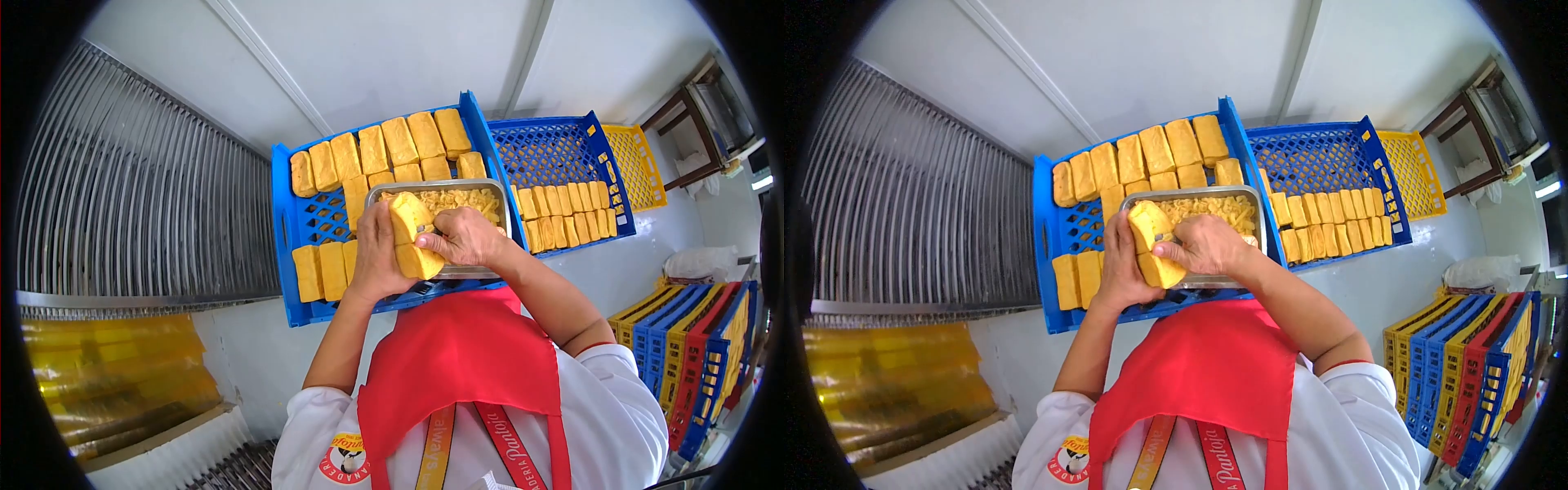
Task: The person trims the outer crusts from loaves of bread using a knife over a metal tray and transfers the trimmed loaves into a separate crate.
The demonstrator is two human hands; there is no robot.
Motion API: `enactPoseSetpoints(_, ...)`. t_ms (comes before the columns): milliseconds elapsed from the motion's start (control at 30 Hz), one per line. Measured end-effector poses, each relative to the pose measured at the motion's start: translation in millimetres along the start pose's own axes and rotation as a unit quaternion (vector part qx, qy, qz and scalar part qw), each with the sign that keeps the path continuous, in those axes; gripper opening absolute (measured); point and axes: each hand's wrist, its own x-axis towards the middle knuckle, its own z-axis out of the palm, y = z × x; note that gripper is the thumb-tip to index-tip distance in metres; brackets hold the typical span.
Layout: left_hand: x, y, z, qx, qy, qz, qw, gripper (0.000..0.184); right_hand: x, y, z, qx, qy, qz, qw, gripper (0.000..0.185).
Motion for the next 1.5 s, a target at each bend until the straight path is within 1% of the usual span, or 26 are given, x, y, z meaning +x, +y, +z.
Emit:
enactPoseSetpoints(67,1.1,-0.6,-3.5,0.025,0.01,0.006,1.0,0.129,-2.1,-6.5,-3.3,-0.033,0.023,0.007,0.999,0.072)
enactPoseSetpoints(133,2.1,-1.3,-11.3,0.109,-0.003,-0.004,0.994,0.13,-4.8,-3.5,-4.5,-0.014,0.047,-0.002,0.999,0.068)
enactPoseSetpoints(200,-0.3,-5.2,-14.4,0.088,0.003,-0.031,0.996,0.129,-5.8,1.2,-6.8,0.004,0.068,-0.014,0.998,0.063)
enactPoseSetpoints(267,-3.6,-10.5,-16.6,0.069,0.01,-0.057,0.996,0.128,-4.9,7.7,-10.8,-0.041,0.116,0.083,0.989,0.063)
enactPoseSetpoints(300,-6.2,-13.6,-16.3,0.048,0.007,-0.055,0.997,0.129,-5.6,12.0,-11.7,-0.066,0.089,0.104,0.988,0.058)
enactPoseSetpoints(333,-7.1,-14.9,-15.7,0.027,0.005,-0.053,0.998,0.129,-5.9,14.1,-10.5,-0.066,0.089,0.104,0.988,0.058)
enactPoseSetpoints(400,-7.7,-13.2,-13.3,0.006,0.001,-0.055,0.998,0.131,-9.0,16.6,-8.3,0.048,0.055,0.048,0.996,0.053)
enactPoseSetpoints(467,-5.6,-9.7,-13.0,-0.016,-0.005,-0.055,0.998,0.132,-9.3,3.0,-12.0,0.021,0.053,0.045,0.997,0.05)
enactPoseSetpoints(533,-1.8,-2.9,-15.8,-0.057,-0.06,-0.08,0.993,0.133,-7.9,-7.4,-18.0,-0.005,0.05,0.041,0.998,0.047)
enactPoseSetpoints(567,1.1,0.6,-18.2,-0.057,-0.06,-0.08,0.993,0.133,-6.7,-9.9,-21.1,-0.006,0.089,-0.001,0.996,0.042)
enactPoseSetpoints(600,4.7,3.8,-20.9,-0.082,-0.096,-0.087,0.988,0.132,-4.9,-11.9,-23.7,-0.008,0.129,-0.044,0.991,0.038)
enactPoseSetpoints(633,7.0,5.1,-21.9,-0.107,-0.132,-0.093,0.981,0.132,-2.2,-14.3,-25.5,-0.008,0.129,-0.044,0.991,0.038)
enactPoseSetpoints(667,7.1,4.3,-20.7,-0.107,-0.132,-0.093,0.981,0.132,0.9,-16.4,-27.0,0.028,0.13,-0.064,0.989,0.035)
enactPoseSetpoints(733,6.2,2.6,-17.9,-0.101,-0.151,-0.081,0.98,0.133,5.7,-6.6,-24.8,0.064,0.131,-0.084,0.986,0.034)
enactPoseSetpoints(800,10.6,5.7,-22.3,-0.093,-0.171,-0.08,0.978,0.131,11.4,21.2,-13.5,0.122,0.087,-0.145,0.978,0.043)
enactPoseSetpoints(833,11.7,6.4,-24.6,-0.084,-0.189,-0.08,0.975,0.129,11.4,23.0,-16.8,0.122,0.086,-0.145,0.978,0.043)
enactPoseSetpoints(900,9.4,4.6,-28.5,-0.104,-0.191,-0.1,0.971,0.13,11.4,24.3,-23.3,0.078,0.084,0.075,0.991,0.045)
enactPoseSetpoints(933,8.1,3.9,-30.0,-0.124,-0.192,-0.12,0.966,0.131,10.5,26.8,-24.1,0.078,0.082,0.074,0.991,0.045)
enactPoseSetpoints(1000,6.6,2.9,-31.6,-0.147,-0.178,-0.134,0.964,0.131,6.4,32.4,-24.4,-0.112,0.057,0.142,0.982,0.042)
enactPoseSetpoints(1067,6.5,1.1,-32.4,-0.17,-0.163,-0.145,0.961,0.132,-2.8,31.3,-23.6,-0.074,0.049,0.142,0.986,0.043)
enactPoseSetpoints(1133,5.6,-1.3,-31.9,-0.19,-0.139,-0.133,0.963,0.133,-6.8,26.7,-27.6,0.112,0.014,0.127,0.985,0.038)
enactPoseSetpoints(1167,4.5,-1.9,-31.3,-0.19,-0.138,-0.135,0.963,0.133,-10.6,18.3,-29.3,0.113,0.012,0.127,0.985,0.038)
enactPoseSetpoints(1233,4.3,-3.4,-30.3,-0.134,-0.106,-0.102,0.98,0.133,-18.9,-2.4,-29.0,0.104,-0.045,0.088,0.99,0.032)
enactPoseSetpoints(1367,6.0,-1.7,-28.6,-0.085,-0.084,-0.086,0.989,0.134,-25.0,-16.2,-14.4,0.091,-0.029,0.081,0.992,0.032)
enactPoseSetpoints(1433,6.7,-2.3,-26.8,-0.035,-0.052,-0.049,0.997,0.133,-25.0,-14.0,-4.1,0.088,-0.013,0.073,0.993,0.032)
enactPoseSetpoints(1500,9.8,0.1,-28.6,-0.028,-0.049,-0.047,0.997,0.132,-25.3,-12.9,-0.6,0.083,0.004,0.066,0.994,0.033)
